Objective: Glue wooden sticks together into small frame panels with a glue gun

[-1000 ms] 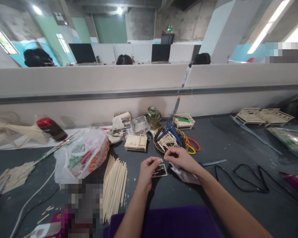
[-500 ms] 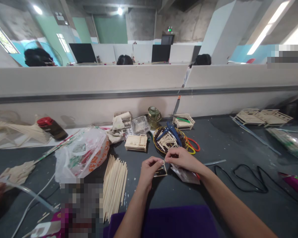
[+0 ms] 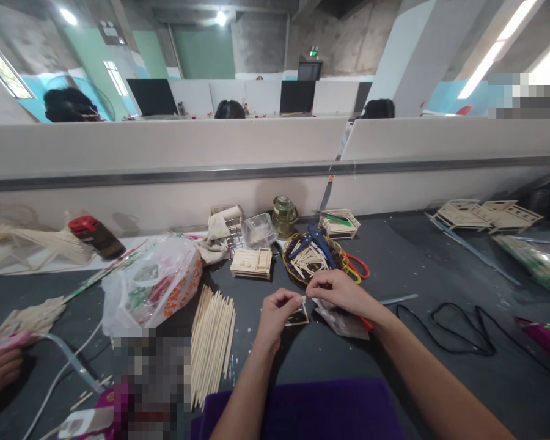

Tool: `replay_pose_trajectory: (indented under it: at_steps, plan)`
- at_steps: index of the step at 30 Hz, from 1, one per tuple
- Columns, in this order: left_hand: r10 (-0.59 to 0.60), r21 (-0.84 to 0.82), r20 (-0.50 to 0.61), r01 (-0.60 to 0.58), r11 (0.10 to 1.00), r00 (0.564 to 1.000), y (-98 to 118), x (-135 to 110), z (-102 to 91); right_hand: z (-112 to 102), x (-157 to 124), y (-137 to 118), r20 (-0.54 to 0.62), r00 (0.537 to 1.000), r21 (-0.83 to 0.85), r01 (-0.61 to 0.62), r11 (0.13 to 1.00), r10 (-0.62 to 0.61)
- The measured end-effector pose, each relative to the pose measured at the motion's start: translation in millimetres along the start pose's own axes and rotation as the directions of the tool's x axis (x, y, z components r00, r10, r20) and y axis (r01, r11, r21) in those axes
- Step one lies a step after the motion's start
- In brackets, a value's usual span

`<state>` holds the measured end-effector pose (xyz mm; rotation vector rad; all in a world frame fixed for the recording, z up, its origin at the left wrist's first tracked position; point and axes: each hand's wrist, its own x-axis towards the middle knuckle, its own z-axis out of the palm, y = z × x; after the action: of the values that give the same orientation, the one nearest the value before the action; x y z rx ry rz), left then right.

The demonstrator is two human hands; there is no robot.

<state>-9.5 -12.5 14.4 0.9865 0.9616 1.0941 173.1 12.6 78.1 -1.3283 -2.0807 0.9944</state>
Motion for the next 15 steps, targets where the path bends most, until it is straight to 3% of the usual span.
replay_pose_trajectory:
  at_steps: [15]
  plan:
    - [0.022, 0.007, 0.011, -0.022, 1.0, 1.0, -1.0, -0.5, -0.6, 7.6, -1.1, 1.8, 0.001, 1.0, -0.014, -0.002, 1.0, 0.002]
